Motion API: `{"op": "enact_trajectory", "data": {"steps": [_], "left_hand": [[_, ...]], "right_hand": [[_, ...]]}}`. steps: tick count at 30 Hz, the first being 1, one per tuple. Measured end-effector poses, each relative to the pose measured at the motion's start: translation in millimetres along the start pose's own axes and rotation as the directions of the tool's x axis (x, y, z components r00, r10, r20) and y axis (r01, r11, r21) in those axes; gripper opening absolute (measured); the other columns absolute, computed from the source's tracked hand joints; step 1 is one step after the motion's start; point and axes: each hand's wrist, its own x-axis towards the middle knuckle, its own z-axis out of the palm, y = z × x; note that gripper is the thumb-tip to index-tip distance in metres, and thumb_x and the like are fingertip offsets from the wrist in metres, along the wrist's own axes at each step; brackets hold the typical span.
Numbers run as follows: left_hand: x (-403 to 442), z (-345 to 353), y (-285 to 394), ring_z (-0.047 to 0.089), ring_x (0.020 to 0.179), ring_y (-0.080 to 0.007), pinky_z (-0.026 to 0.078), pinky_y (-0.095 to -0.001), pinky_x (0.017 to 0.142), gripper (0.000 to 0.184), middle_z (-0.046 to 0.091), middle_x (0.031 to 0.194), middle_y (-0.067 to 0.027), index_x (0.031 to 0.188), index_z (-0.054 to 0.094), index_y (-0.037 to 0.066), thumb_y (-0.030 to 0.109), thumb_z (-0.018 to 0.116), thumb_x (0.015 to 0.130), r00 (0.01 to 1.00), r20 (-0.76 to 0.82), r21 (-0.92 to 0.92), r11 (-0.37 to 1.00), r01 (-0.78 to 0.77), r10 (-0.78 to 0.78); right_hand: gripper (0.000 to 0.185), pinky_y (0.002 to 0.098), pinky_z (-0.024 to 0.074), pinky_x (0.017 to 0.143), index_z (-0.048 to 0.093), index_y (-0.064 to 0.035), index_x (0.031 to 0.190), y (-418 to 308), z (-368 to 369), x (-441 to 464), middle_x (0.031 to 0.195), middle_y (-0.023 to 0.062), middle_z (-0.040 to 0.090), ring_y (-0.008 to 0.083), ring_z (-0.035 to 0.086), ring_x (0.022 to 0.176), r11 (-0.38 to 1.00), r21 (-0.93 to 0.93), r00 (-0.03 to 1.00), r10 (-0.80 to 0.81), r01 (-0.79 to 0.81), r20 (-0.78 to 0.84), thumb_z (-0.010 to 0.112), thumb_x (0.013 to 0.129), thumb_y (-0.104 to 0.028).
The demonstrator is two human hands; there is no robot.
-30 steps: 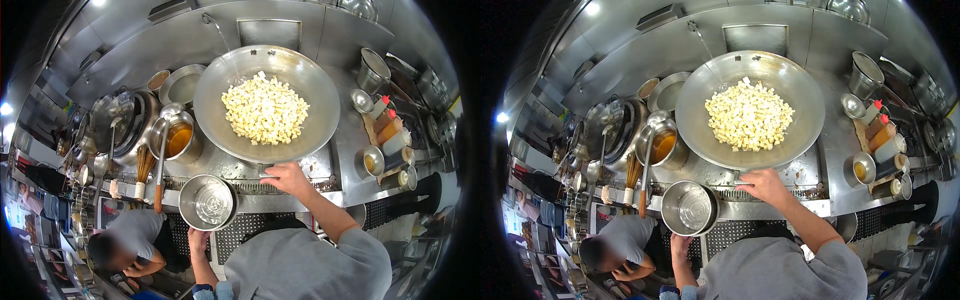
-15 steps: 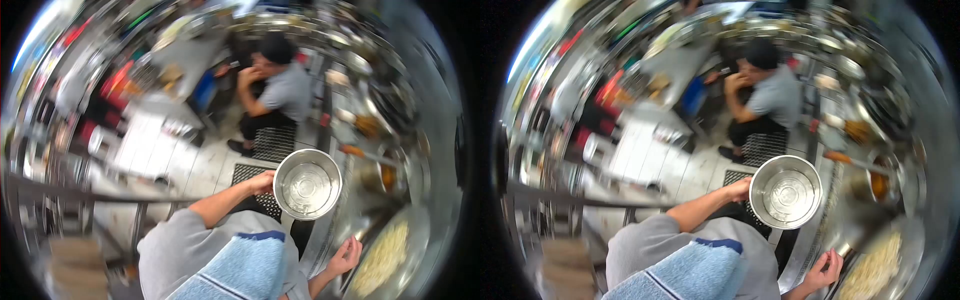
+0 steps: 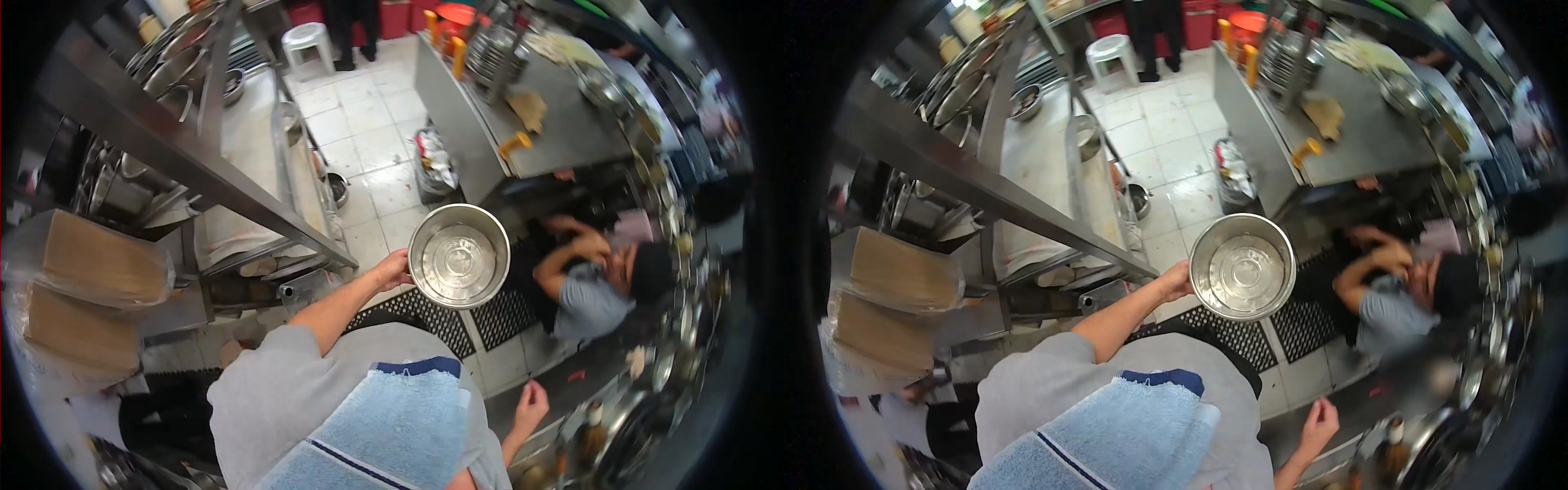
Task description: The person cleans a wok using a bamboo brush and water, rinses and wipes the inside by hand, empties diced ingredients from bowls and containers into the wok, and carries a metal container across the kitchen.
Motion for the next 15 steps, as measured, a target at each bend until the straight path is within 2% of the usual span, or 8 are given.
{"op": "enact_trajectory", "data": {"steps": [2, 4, 6, 8, 9, 12, 14, 15], "left_hand": [[14, -24, 15, 0.068, 0.095, -0.0225, 0.06, -0.0471, 0.085, 0.03, 0.067, 0.113, -0.0088, 0.124, 0.058, 0.007, 0.006, 0.042, 0.099, 0.994, -0.072, -0.062, 0.994, -0.09, 0.086], [19, -32, 38, 0.068, 0.096, -0.0229, 0.059, -0.0471, 0.085, 0.029, 0.066, 0.115, -0.0096, 0.124, 0.057, 0.006, 0.008, 0.041, 0.1, 0.969, -0.195, -0.128, 0.976, -0.177, 0.15], [32, -43, 55, 0.067, 0.101, -0.0237, 0.058, -0.046, 0.086, 0.028, 0.066, 0.116, -0.0112, 0.122, 0.057, 0.006, 0.012, 0.04, 0.101, 0.932, -0.289, -0.213, 0.934, -0.286, 0.219], [45, -51, 73, 0.067, 0.101, -0.0237, 0.058, -0.0449, 0.086, 0.027, 0.066, 0.116, -0.0113, 0.121, 0.057, 0.006, 0.012, 0.04, 0.101, 0.886, -0.358, -0.265, 0.878, -0.398, 0.294], [49, -50, 86, 0.065, 0.096, -0.0218, 0.057, -0.0427, 0.083, 0.026, 0.065, 0.109, -0.0091, 0.12, 0.057, 0.006, 0.012, 0.043, 0.099, 0.846, -0.451, -0.282, 0.854, -0.437, 0.284], [82, -70, 121, 0.062, 0.093, -0.0223, 0.057, -0.0427, 0.083, 0.025, 0.061, 0.108, -0.0089, 0.118, 0.057, 0.006, 0.012, 0.047, 0.096, 0.747, -0.6, -0.307, 0.781, -0.544, 0.284], [113, -99, 137, 0.058, 0.098, -0.0259, 0.056, -0.0445, 0.085, 0.026, 0.057, 0.111, -0.0111, 0.117, 0.056, 0.005, 0.009, 0.05, 0.092, 0.709, -0.628, -0.329, 0.717, -0.615, 0.32], [114, -95, 156, 0.055, 0.105, -0.0301, 0.053, -0.0494, 0.09, 0.031, 0.055, 0.116, -0.0132, 0.12, 0.053, 0.006, 0.005, 0.046, 0.09, 0.687, -0.636, -0.293, 0.713, -0.638, 0.353]], "right_hand": [[0.018, 0.0336, 0.0513, 0.069, 0.067, 0.0053, 0.102, 58, 35, -1, 0.088, 0.0169, 0.067, 0.0222, 0.063, 0.077, 0.987, 0.038, 0.973, 0.147, -0.156, 0.176, 0.065, 0.089, -0.007], [0.02, 0.0325, 0.052, 0.072, 0.067, 0.0043, 0.105, 69, 45, 7, 0.09, 0.0154, 0.068, 0.0205, 0.064, 0.08, 0.964, -0.18, 0.854, 0.259, -0.197, 0.451, 0.065, 0.089, -0.007], [0.02, 0.0322, 0.0519, 0.072, 0.067, 0.0041, 0.106, 74, 63, 45, 0.089, 0.0147, 0.068, 0.0201, 0.064, 0.08, 0.941, -0.279, 0.759, 0.321, -0.191, 0.567, 0.065, 0.089, -0.007], [0.02, 0.032, 0.0518, 0.071, 0.067, 0.0039, 0.106, 79, 75, 101, 0.089, 0.014, 0.068, 0.0197, 0.064, 0.08, 0.927, -0.316, 0.714, 0.362, -0.204, 0.6, 0.065, 0.089, -0.007], [0.02, 0.0319, 0.0518, 0.071, 0.067, 0.0038, 0.106, 78, 84, 133, 0.089, 0.0137, 0.068, 0.0196, 0.064, 0.08, 0.928, -0.307, 0.711, 0.363, -0.214, 0.602, 0.065, 0.089, -0.007], [0.02, 0.0315, 0.0517, 0.071, 0.067, 0.0035, 0.106, 70, 115, 233, 0.088, 0.0127, 0.068, 0.019, 0.064, 0.079, 0.937, -0.264, 0.731, 0.344, -0.228, 0.589, 0.065, 0.089, -0.006], [0.02, 0.0312, 0.0516, 0.071, 0.067, 0.0033, 0.107, 61, 127, 280, 0.088, 0.0121, 0.067, 0.0186, 0.064, 0.079, 0.943, -0.254, 0.732, 0.329, -0.216, 0.596, 0.065, 0.089, -0.006], [0.02, 0.0311, 0.0516, 0.071, 0.067, 0.0032, 0.107, 55, 136, 304, 0.088, 0.0117, 0.067, 0.0184, 0.064, 0.079, 0.947, -0.25, 0.732, 0.317, -0.204, 0.604, 0.065, 0.089, -0.006]]}}
